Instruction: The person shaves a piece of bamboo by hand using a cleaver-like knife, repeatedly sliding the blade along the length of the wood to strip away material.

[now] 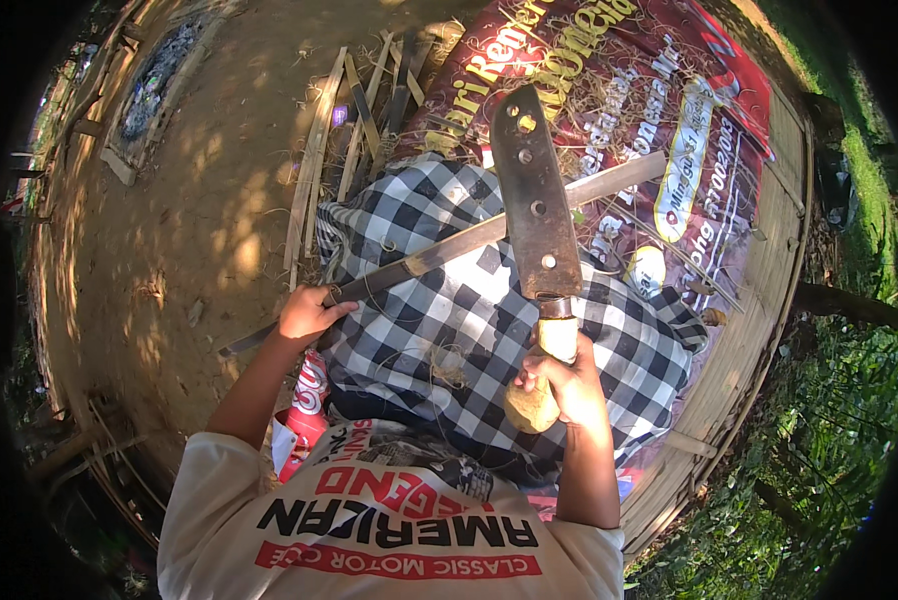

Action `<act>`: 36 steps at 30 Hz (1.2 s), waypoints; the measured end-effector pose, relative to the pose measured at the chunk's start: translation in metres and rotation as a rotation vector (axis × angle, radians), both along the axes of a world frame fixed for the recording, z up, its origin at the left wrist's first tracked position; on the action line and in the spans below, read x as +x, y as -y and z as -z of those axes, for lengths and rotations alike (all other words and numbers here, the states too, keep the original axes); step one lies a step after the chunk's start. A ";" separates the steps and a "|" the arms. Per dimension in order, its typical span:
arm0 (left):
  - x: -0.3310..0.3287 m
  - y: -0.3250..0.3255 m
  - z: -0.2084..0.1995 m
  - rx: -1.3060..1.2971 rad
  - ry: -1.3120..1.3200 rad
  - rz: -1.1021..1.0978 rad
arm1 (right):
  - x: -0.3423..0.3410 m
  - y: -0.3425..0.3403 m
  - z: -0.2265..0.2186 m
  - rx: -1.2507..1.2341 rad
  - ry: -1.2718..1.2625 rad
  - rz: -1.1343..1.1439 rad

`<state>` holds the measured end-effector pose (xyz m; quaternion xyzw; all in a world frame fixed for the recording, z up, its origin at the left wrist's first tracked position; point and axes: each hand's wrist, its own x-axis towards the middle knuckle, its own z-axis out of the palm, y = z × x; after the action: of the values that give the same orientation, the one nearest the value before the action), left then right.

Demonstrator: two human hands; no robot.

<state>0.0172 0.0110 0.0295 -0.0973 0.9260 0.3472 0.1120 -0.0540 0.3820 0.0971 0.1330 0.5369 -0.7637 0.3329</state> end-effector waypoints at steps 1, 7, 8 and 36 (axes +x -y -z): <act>0.003 0.002 0.006 -0.023 -0.018 -0.002 | -0.004 0.000 -0.001 0.024 -0.002 0.027; -0.008 -0.002 -0.008 -0.060 0.025 0.010 | 0.032 0.017 0.030 0.076 0.055 -0.218; -0.005 -0.002 -0.010 -0.075 0.053 0.022 | 0.035 0.018 0.029 0.077 0.027 -0.266; 0.008 -0.022 -0.026 -0.123 -0.032 0.065 | 0.002 -0.018 0.002 0.531 -0.457 0.103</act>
<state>0.0257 0.0330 0.0557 -0.0684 0.9499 0.2873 0.1023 -0.0523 0.3996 0.0946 0.0677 0.7699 -0.6233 0.1191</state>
